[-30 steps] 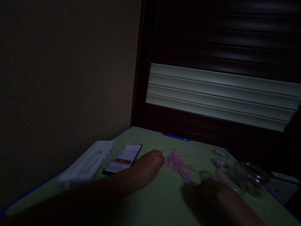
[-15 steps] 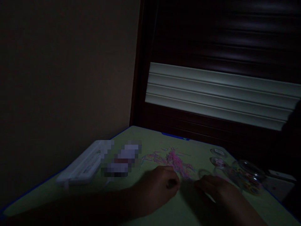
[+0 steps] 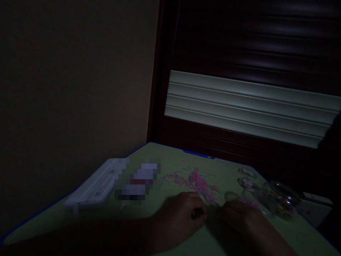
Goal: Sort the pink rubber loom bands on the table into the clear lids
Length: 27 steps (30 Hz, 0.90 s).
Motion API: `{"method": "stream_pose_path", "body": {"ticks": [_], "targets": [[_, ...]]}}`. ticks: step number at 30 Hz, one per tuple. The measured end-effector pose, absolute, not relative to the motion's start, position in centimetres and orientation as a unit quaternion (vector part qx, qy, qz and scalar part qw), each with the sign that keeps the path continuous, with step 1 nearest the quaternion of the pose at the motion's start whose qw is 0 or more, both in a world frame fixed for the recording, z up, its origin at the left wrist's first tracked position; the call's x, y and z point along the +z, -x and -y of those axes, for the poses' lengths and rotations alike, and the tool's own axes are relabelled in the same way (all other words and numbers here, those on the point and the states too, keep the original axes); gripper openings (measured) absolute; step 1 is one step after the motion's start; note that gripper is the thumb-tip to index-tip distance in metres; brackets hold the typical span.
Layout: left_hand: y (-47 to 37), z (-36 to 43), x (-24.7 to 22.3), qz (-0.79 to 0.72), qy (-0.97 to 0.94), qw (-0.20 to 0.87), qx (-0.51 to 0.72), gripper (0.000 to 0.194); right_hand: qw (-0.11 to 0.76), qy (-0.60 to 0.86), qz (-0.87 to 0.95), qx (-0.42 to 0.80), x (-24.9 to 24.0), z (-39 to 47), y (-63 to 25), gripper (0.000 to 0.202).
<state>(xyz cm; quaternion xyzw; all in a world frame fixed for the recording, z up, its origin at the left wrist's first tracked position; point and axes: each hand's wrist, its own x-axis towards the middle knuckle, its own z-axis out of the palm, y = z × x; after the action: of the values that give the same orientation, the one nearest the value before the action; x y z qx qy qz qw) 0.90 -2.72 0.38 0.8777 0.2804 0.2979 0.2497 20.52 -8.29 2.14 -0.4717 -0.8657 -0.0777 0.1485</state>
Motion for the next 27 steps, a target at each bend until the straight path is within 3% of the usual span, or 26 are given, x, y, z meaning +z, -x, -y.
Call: {"method": "stream_pose_path", "body": {"ticks": [27], "targets": [[-0.71,2.93,0.61,-0.254,-0.900,0.210,0.288,0.008,0.160,0.464,0.867,-0.079,2.50,8.75,-20.39,0.016]]}}
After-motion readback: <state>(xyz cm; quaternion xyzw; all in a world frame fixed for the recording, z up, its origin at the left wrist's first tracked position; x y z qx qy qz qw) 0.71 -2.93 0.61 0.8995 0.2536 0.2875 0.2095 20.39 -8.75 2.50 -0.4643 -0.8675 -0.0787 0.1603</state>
